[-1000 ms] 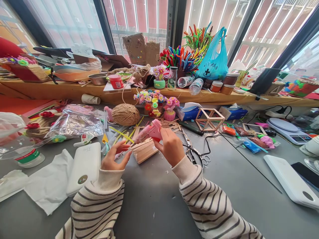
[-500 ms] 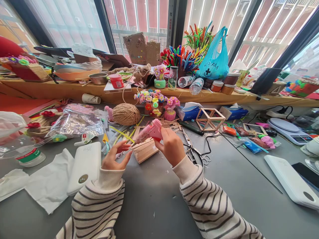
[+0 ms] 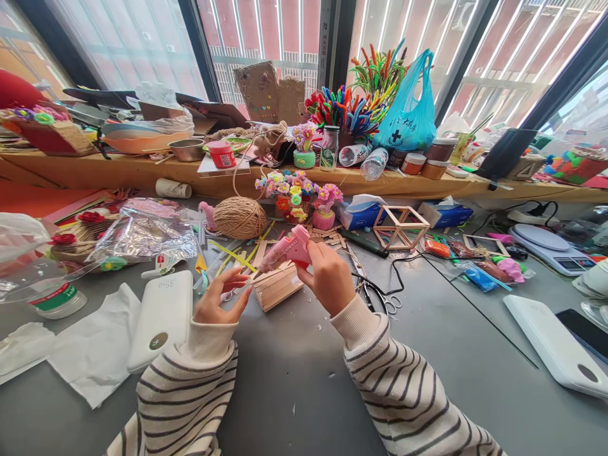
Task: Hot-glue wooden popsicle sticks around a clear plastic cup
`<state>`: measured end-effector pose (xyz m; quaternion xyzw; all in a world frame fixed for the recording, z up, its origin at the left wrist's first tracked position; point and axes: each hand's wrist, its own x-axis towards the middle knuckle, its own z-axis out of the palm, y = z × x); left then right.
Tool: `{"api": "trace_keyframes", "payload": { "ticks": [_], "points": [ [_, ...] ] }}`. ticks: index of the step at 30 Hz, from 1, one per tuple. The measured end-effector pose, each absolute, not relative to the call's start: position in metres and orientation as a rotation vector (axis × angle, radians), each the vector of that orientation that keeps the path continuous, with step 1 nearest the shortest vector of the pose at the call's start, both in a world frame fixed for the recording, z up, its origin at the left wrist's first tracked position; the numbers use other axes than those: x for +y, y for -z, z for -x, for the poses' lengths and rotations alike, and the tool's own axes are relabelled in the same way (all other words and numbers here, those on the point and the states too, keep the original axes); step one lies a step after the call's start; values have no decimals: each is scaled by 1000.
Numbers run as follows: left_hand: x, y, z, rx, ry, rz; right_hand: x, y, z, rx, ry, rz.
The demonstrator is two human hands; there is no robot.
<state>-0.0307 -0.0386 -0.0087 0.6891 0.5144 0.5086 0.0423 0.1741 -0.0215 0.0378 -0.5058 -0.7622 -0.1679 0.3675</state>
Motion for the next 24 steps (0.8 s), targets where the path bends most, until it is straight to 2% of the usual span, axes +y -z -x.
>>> {"api": "trace_keyframes", "payload": {
  "ticks": [24],
  "points": [
    [-39, 4, 29, 1601, -1542, -2119, -22, -44, -178, -1954, 445, 1306]
  ]
}}
